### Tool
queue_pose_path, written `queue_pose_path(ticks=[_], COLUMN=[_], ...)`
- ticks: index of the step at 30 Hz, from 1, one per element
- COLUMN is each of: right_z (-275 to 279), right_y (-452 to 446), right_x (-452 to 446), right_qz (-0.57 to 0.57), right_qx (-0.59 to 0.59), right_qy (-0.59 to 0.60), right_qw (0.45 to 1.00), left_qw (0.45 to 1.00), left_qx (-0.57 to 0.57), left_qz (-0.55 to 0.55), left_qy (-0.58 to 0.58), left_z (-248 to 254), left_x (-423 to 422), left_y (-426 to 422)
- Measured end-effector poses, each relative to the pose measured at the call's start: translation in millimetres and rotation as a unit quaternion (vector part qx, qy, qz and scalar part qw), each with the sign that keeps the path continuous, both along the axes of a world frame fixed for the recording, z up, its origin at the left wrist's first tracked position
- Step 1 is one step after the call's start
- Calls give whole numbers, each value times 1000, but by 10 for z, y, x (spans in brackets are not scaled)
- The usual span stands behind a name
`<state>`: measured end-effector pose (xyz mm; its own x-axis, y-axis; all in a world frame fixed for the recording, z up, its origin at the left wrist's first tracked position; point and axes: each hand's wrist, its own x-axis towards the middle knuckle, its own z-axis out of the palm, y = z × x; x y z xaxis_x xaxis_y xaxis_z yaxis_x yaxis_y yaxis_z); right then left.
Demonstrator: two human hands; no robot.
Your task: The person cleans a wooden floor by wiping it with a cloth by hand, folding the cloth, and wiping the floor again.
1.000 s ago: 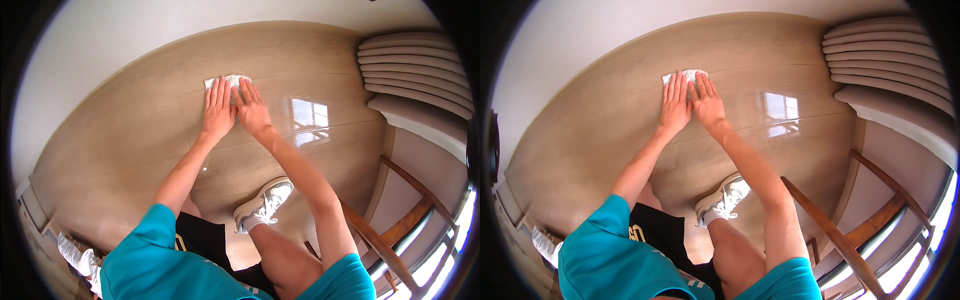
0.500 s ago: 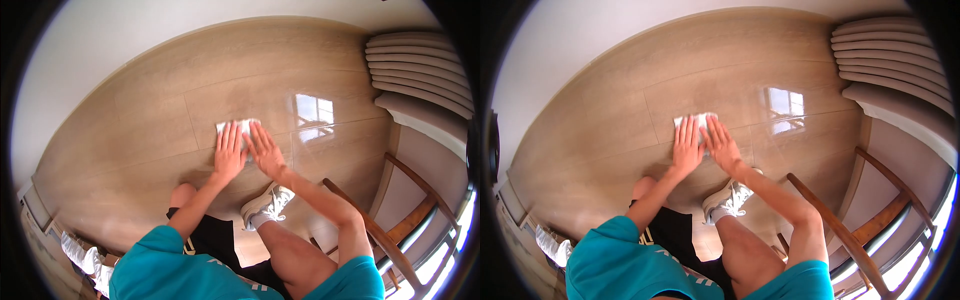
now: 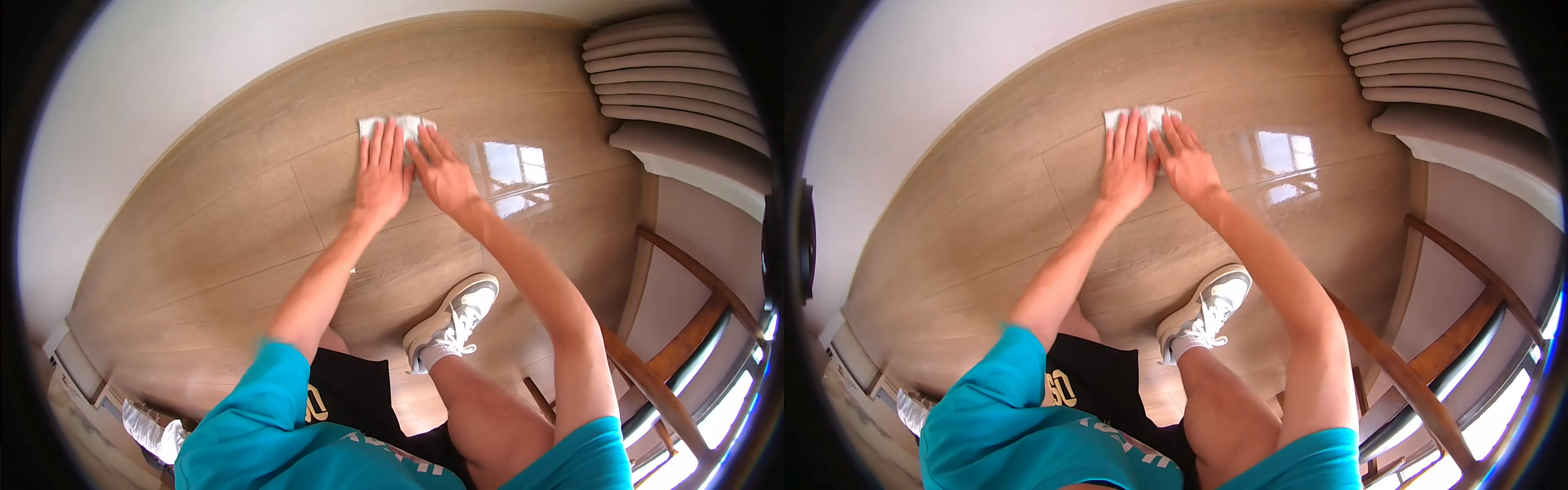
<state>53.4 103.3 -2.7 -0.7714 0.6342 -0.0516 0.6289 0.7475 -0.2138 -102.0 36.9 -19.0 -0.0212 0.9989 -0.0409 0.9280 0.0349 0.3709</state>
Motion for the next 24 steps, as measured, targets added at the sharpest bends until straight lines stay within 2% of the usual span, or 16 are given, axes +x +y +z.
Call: queue_pose_path(ticks=[6,8,10,13,17,18,21,22,24], right_z=[304,364,382,390,493,597,794,1029,1427], right_y=[-998,-1175,-1158,-1096,-987,-910,-707,-599,-518], right_x=[564,624,599,467,421,381,300,212,68], right_qz=[109,137,144,152,154,174,225,218,187], right_qx=[17,3,0,-25,-78,-111,-156,-217,-242], right_qy=[-54,-22,-20,-47,-99,-146,-104,-120,-95], right_qw=[992,990,989,987,980,968,956,944,947], left_qw=[996,994,988,986,995,992,969,958,943], left_qx=[-54,-67,-82,-116,-59,-55,-37,-58,-112], left_qz=[-22,-17,5,-7,-38,-33,32,64,102], left_qy=[-71,-87,-133,-117,-76,-112,-242,-272,-297], left_z=[184,263,355,425,423,420,698,941,1531], left_x=[515,608,655,616,429,381,274,235,127], left_y=[-1280,-1533,-1613,-1567,-1562,-1603,-1733,-1696,-1578])
